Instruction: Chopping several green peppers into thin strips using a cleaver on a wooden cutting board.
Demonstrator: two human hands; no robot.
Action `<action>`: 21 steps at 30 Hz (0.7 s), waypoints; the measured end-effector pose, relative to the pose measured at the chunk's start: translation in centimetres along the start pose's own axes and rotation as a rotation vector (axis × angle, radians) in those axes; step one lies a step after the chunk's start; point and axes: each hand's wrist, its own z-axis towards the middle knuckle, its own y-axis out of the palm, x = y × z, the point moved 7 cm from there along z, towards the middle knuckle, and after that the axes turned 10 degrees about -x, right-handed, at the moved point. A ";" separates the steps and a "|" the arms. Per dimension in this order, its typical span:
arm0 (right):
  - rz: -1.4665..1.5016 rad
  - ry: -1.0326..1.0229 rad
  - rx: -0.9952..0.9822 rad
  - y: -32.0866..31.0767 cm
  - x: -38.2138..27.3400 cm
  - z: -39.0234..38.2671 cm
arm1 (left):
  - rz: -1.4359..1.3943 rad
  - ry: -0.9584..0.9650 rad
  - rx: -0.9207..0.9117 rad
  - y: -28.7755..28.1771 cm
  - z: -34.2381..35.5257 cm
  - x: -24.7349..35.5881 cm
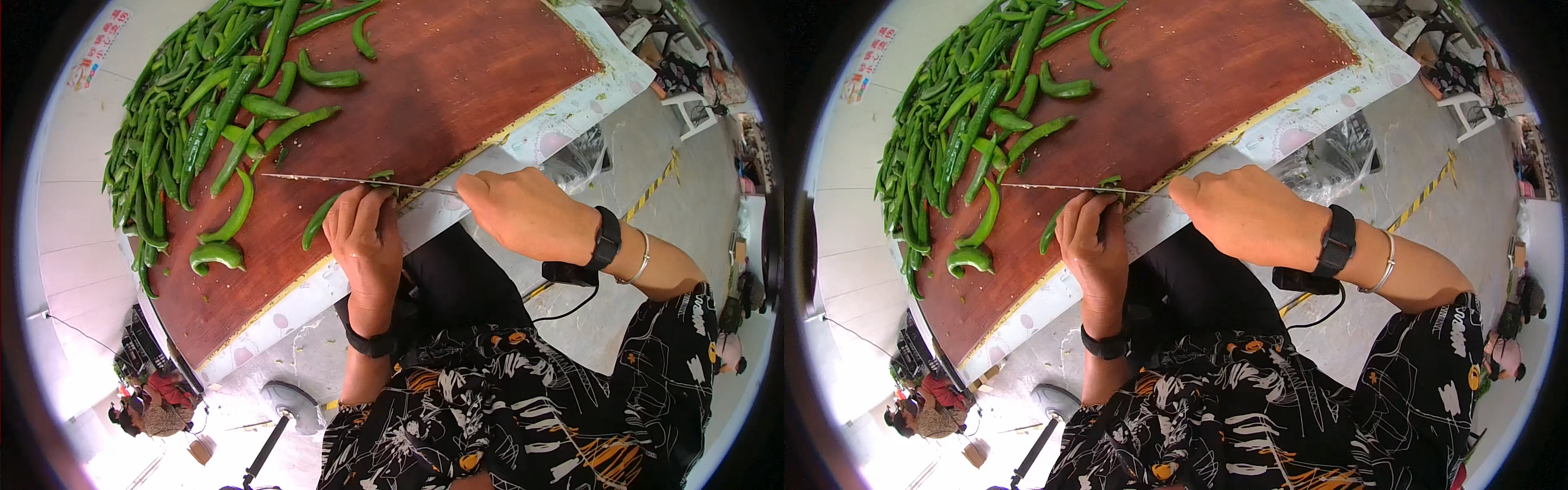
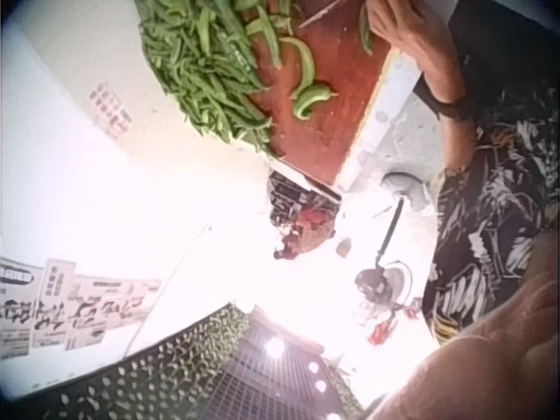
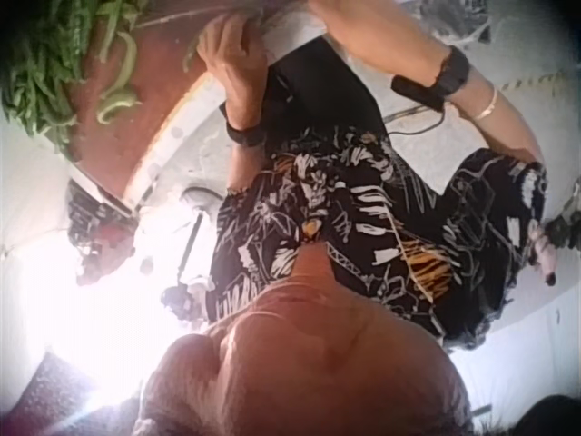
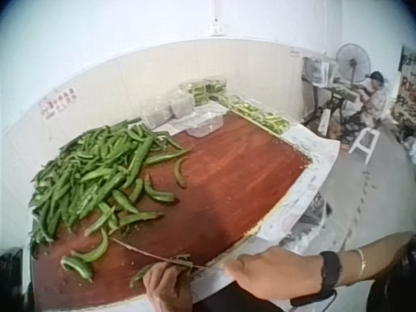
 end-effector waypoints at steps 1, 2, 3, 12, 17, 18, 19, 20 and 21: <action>-0.018 0.022 -0.043 0.2 0.1 0.0 | 0.005 -0.001 0.002 0.0 -0.1 -0.1; -0.034 0.043 -0.088 0.5 0.3 0.0 | 0.010 -0.003 0.004 0.1 -0.1 -0.1; -0.033 0.045 -0.094 0.5 0.3 0.0 | 0.007 -0.008 0.001 0.2 -0.1 -0.2; -0.050 -0.029 0.006 1.4 0.6 2.5 | -0.041 0.005 -0.025 0.0 0.4 0.0; -0.046 -0.054 0.061 1.6 0.7 2.8 | -0.076 0.032 0.012 0.5 -0.1 0.0; -0.046 -0.063 0.066 1.4 0.5 2.8 | -0.067 0.032 0.018 0.2 -0.2 0.0; -0.051 -0.063 0.067 1.1 0.2 2.7 | -0.078 0.017 0.006 0.0 -0.2 -0.2; -0.056 -0.063 0.067 0.8 0.0 2.6 | -0.089 0.000 -0.006 -0.1 -0.1 -0.4; -0.055 -0.069 0.069 0.6 -0.2 2.4 | -0.084 -0.001 -0.003 -0.2 -0.1 -0.3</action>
